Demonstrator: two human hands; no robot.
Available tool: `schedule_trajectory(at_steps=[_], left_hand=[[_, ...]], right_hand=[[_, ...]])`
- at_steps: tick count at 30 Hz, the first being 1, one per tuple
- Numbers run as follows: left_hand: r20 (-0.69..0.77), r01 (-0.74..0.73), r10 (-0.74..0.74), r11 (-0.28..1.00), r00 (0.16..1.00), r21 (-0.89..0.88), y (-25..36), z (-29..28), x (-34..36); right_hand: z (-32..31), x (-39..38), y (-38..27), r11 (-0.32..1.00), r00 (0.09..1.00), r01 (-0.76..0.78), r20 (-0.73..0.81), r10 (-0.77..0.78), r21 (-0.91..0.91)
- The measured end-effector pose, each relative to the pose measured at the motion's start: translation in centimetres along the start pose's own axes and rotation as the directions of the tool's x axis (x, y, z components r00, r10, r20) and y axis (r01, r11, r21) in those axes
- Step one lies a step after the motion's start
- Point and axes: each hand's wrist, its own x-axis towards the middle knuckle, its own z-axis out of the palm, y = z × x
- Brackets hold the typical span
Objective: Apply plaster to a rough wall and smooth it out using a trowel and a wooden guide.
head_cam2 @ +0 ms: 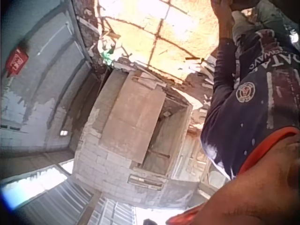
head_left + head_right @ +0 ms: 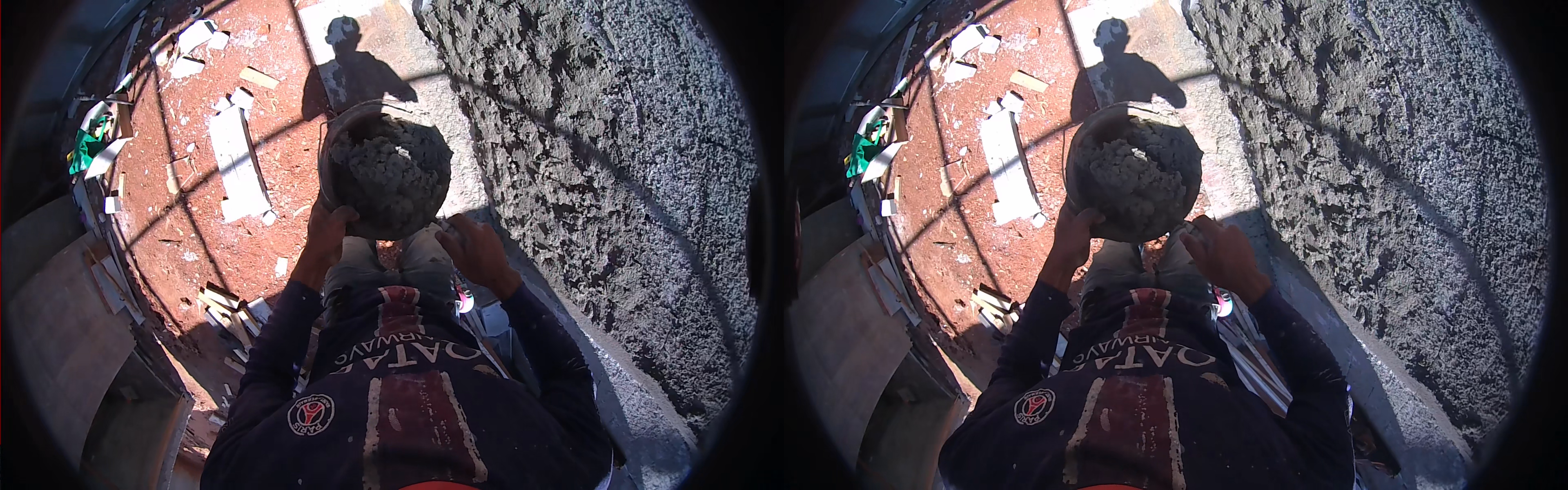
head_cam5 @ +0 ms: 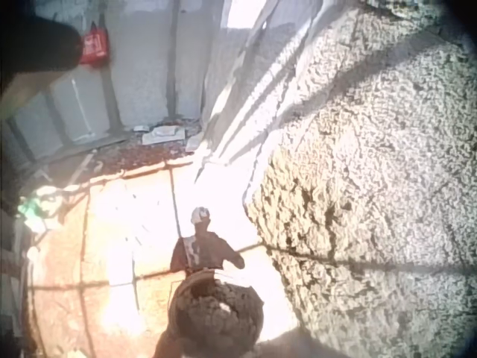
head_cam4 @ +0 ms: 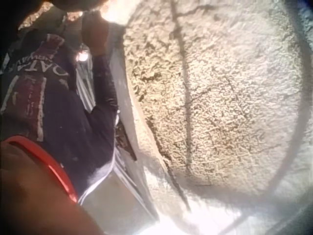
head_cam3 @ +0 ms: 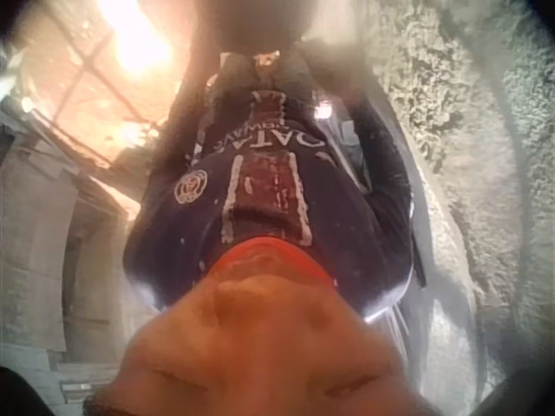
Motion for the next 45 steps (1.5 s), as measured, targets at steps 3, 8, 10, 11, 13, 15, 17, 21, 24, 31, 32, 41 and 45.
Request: schedule_trajectory(at_steps=[3,8,10,11,13,15,17,21,24,31,32,41,45], left_hand=[[-0.026,-0.037,0.036,0.998,0.999,-0.051,1.2,0.4,1.0],[-0.124,-0.095,0.085,0.992,0.989,-0.079,2.2,-0.3,2.5],[-0.204,-0.122,0.097,0.986,0.974,-0.112,3.1,-0.4,3.3],[-0.261,-0.145,0.11,0.982,0.959,-0.118,3.4,-0.5,3.6],[-0.367,-0.16,0.089,0.973,0.926,-0.169,2.3,-2.2,4.6],[-0.448,-0.203,0.102,0.962,0.888,-0.183,1.8,-3.3,5.0],[-0.356,0.044,0.375,0.633,0.856,0.773,2.5,-2.3,3.6],[-0.48,-0.153,0.185,0.983,0.857,0.105,1.1,-7.5,4.1],[-0.723,-0.206,0.1,0.977,0.683,-0.059,3.1,-5.2,5.1],[-0.212,0.023,0.544,0.333,0.812,0.943,6.4,-3.2,7.0],[-0.204,0.031,0.539,0.313,0.817,0.949,7.6,-1.4,6.7],[-0.252,0.009,0.045,0.978,0.967,0.209,12.6,2.8,19.4],[-0.005,-0.106,0.117,0.913,0.993,0.393,16.3,5.3,20.2]], right_hand=[[1.4,3.9,2.3,0.999,1.0,-0.013,-0.004,0.012,-0.043],[-1.6,6.6,0.3,0.996,0.999,0.041,0.036,-0.038,-0.081],[-2.6,8.8,-0.7,0.994,0.991,0.104,0.089,-0.101,-0.037],[-2.2,10.3,-0.7,0.976,0.976,0.215,0.045,-0.214,-0.033],[-2.6,13.1,-2.3,0.953,0.95,0.301,0.077,-0.302,0.022],[-3.9,15.5,-5.2,0.953,0.942,0.299,0.144,-0.304,0.057],[-2.8,18.5,-6.3,0.865,0.884,0.38,0.145,-0.444,0.328],[-4.2,24.0,-6.4,0.604,0.732,0.445,0.119,-0.671,0.662],[-9.2,28.8,-2.1,0.575,0.727,0.209,0.268,-0.633,0.791],[-37.1,20.4,13.0,0.767,0.903,-0.134,-0.242,0.355,0.627],[-40.7,14.5,10.4,0.711,0.782,-0.084,-0.397,0.481,0.698],[-25.4,18.7,1.0,0.775,0.991,-0.129,-0.113,0.075,-0.618],[-12.0,25.7,6.2,0.648,0.812,0.005,-0.376,-0.448,-0.762]])
